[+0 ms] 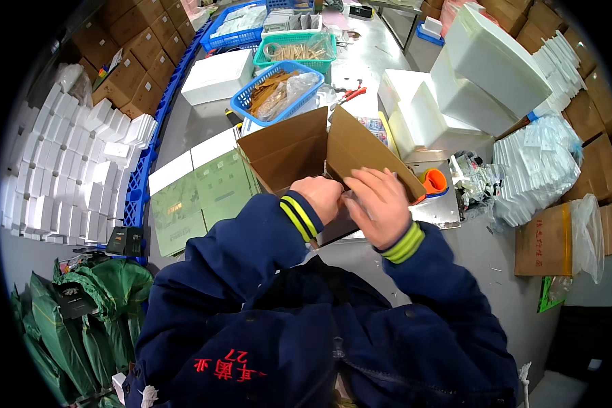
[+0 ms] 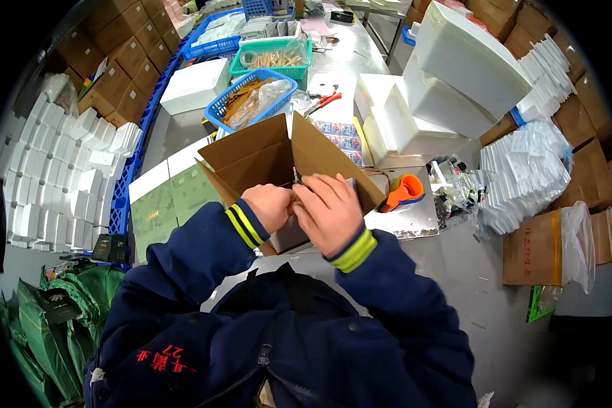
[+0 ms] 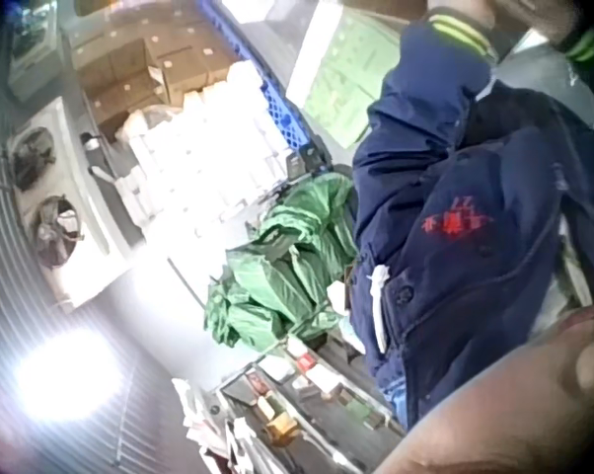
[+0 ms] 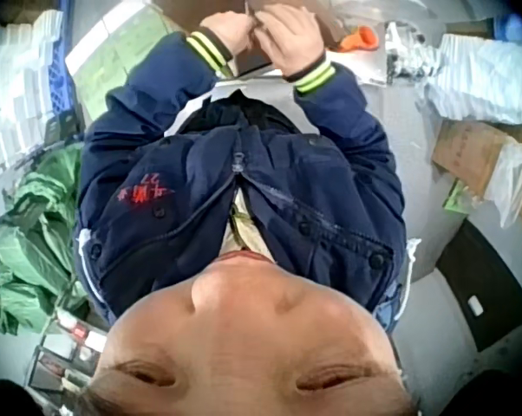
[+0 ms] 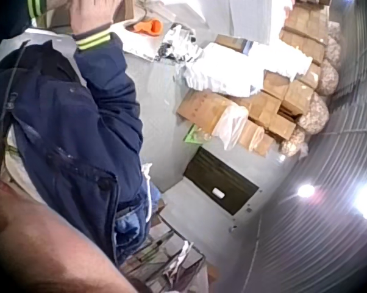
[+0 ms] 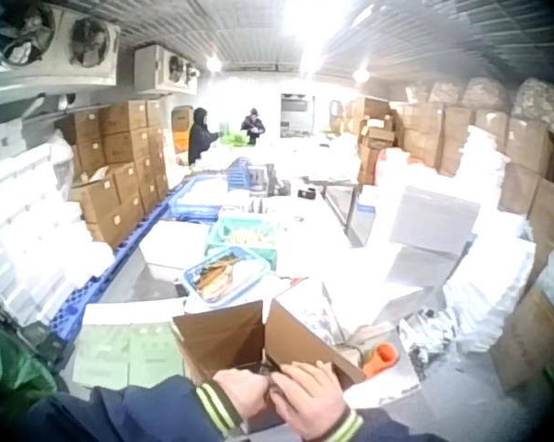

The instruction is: The person assembles flat-packed cardboard boxes on a metal worktable. They fold the panels into shape and seal the seams with a handheld tape dispenser. The person repeats this process for several boxes, stacking the finished units on the table.

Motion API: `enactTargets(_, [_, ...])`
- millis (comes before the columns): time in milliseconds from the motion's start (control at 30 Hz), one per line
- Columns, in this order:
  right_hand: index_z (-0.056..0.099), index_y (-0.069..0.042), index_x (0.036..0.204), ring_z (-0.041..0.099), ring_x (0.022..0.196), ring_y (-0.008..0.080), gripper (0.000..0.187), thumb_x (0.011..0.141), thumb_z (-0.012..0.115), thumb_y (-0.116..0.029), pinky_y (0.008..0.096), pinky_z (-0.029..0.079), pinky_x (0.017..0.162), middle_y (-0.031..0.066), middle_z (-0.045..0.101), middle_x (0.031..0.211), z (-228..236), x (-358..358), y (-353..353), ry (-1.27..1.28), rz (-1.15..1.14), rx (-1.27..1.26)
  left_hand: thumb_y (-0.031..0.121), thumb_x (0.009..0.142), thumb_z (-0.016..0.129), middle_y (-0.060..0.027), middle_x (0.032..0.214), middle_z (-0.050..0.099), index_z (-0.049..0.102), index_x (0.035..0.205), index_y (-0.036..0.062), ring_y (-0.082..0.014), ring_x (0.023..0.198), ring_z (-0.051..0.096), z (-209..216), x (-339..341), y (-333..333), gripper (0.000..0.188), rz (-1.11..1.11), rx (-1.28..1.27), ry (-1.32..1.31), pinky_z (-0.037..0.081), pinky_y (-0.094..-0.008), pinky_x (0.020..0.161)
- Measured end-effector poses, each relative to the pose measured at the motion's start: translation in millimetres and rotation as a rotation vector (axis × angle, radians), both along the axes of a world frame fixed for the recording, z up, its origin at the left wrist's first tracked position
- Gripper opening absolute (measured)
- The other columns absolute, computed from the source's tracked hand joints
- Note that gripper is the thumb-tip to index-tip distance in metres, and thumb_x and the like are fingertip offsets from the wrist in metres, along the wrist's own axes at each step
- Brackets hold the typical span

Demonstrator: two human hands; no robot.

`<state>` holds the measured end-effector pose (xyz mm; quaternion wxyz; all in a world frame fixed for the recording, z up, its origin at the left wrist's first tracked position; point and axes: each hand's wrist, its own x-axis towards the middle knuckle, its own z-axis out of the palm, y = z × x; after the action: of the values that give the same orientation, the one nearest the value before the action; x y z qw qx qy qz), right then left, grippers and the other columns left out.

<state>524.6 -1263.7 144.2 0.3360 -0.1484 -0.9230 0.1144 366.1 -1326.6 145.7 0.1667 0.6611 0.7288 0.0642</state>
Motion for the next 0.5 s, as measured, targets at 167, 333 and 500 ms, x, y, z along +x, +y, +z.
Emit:
enactTargets(167, [0.056, -0.006, 0.107, 0.045, 0.111, 0.0284, 0.036, 0.079, 0.055, -0.029, 0.0472, 0.029, 0.098, 0.0116, 0.056, 0.109, -88, -29, 5, -0.246, 0.03, 0.016, 0.012, 0.073, 0.064, -0.0136, 0.111, 0.054, 0.052, 0.108, 0.0026, -0.0331, 0.106, 0.047, 33, -55, -8, 0.038, 0.195, 0.641, 0.311, 0.035, -0.0439, 0.093])
enactTargets(333, [0.058, -0.002, 0.1, 0.05, 0.105, 0.0306, 0.028, 0.075, 0.059, -0.016, 0.0432, 0.035, 0.095, 0.0147, 0.056, 0.105, -80, -55, 13, -0.051, 0.194, -0.047, 0.032, 0.085, 0.052, -0.0042, 0.087, 0.065, 0.065, 0.093, 0.0128, -0.0201, 0.09, 0.06, 1, -70, -15, 0.025, 0.062, 0.131, 0.329, 0.023, -0.0512, 0.101])
enactTargets(500, [0.05, 0.0, 0.114, 0.044, 0.113, 0.0351, 0.041, 0.076, 0.058, -0.012, 0.0447, 0.036, 0.095, 0.0177, 0.048, 0.118, -75, -72, 15, -0.019, -0.042, 0.04, 0.03, 0.086, 0.049, -0.0064, 0.076, 0.066, 0.068, 0.085, 0.0119, -0.021, 0.077, 0.062, 3, -62, -8, 0.026, -0.076, 0.166, 0.216, 0.03, -0.0445, 0.096])
